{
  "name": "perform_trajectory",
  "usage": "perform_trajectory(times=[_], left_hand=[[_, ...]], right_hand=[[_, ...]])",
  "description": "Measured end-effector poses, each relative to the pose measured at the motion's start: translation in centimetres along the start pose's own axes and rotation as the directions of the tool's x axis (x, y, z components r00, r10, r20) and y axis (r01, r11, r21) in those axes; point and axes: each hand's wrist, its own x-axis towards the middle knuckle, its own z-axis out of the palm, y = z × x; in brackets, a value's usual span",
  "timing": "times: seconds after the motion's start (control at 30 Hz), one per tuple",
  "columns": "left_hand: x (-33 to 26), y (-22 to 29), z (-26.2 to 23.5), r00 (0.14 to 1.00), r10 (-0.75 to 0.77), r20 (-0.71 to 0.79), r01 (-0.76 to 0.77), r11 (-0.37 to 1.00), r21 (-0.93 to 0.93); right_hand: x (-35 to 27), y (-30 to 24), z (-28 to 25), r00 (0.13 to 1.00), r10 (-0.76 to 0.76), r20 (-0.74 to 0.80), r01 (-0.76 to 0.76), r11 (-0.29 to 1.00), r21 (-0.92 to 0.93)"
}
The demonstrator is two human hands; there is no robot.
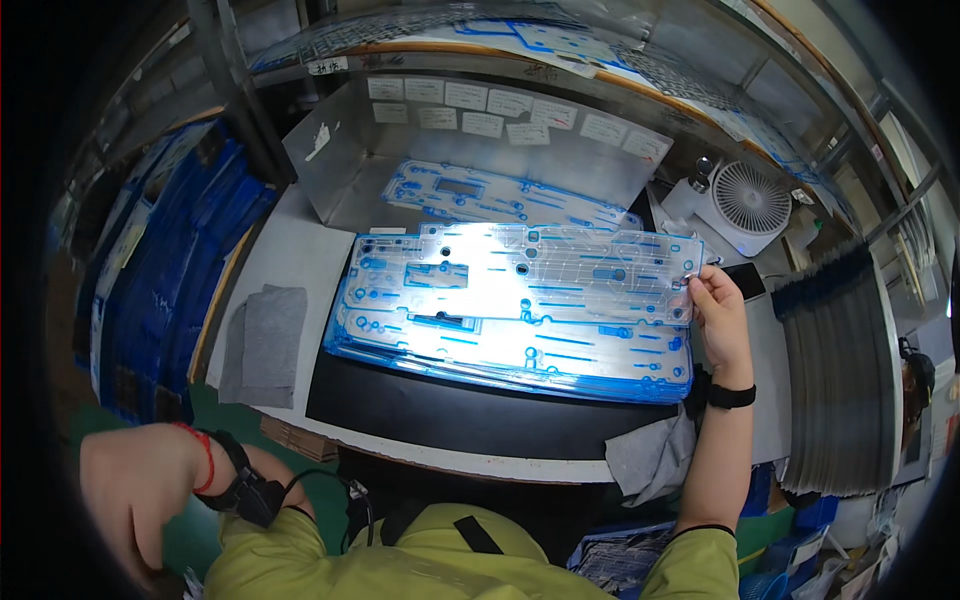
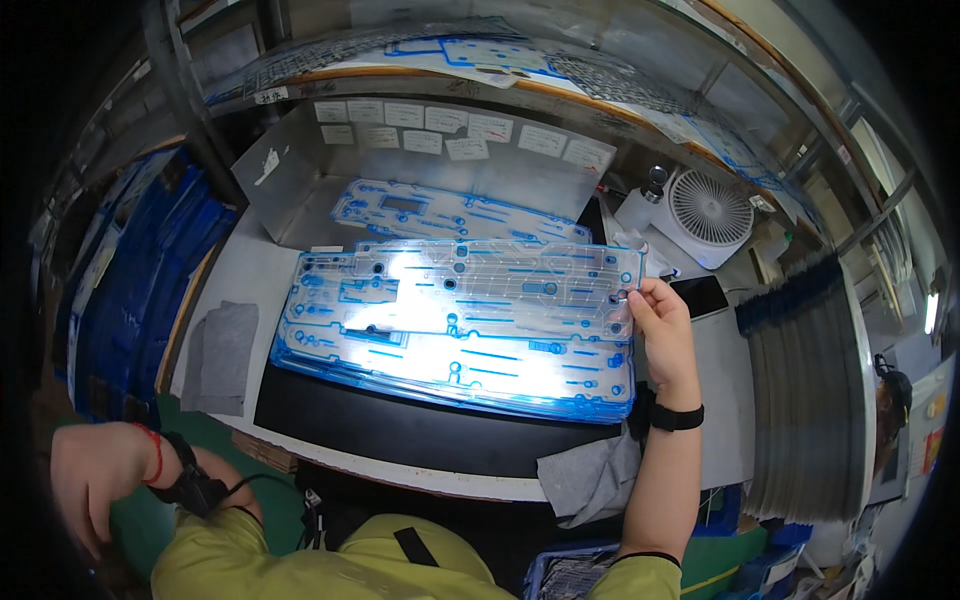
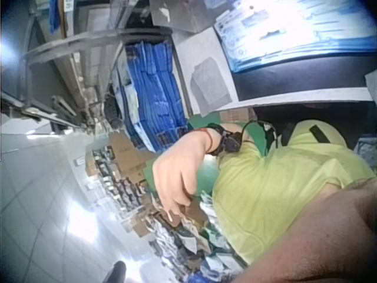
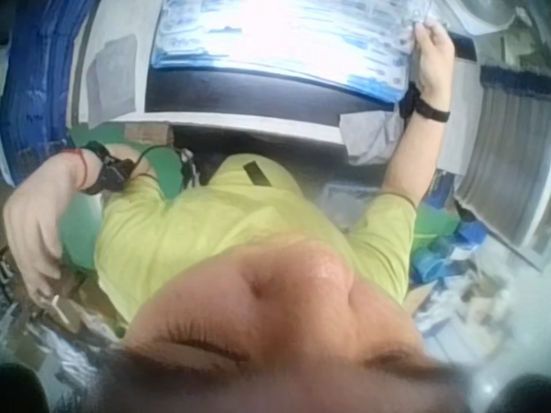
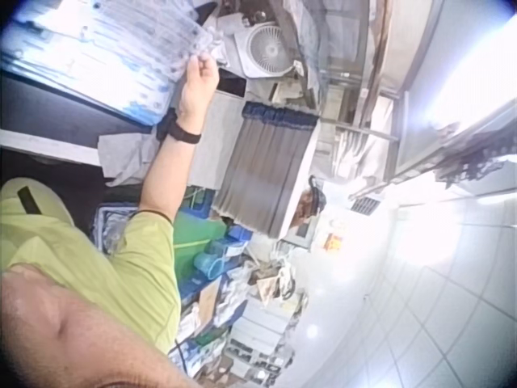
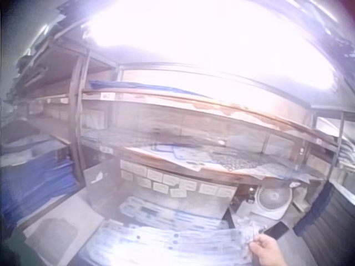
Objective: Inspecting and handling a large plastic component with blue markings, likely for a monitor or TV backlight.
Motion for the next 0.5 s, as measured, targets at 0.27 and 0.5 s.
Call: perform_trajectory(times=[0.27,0.5], left_hand=[[-0.1,-0.2,-10.7,0.75,0.267,-0.605,0.151,0.822,0.55],[-6.6,3.9,-21.9,0.192,0.468,-0.862,0.911,0.242,0.335]], right_hand=[[-0.2,-0.5,0.0,0.997,-0.036,-0.067,0.04,0.997,0.064],[0.4,-0.4,0.2,0.993,-0.029,-0.114,0.059,0.961,0.27]])
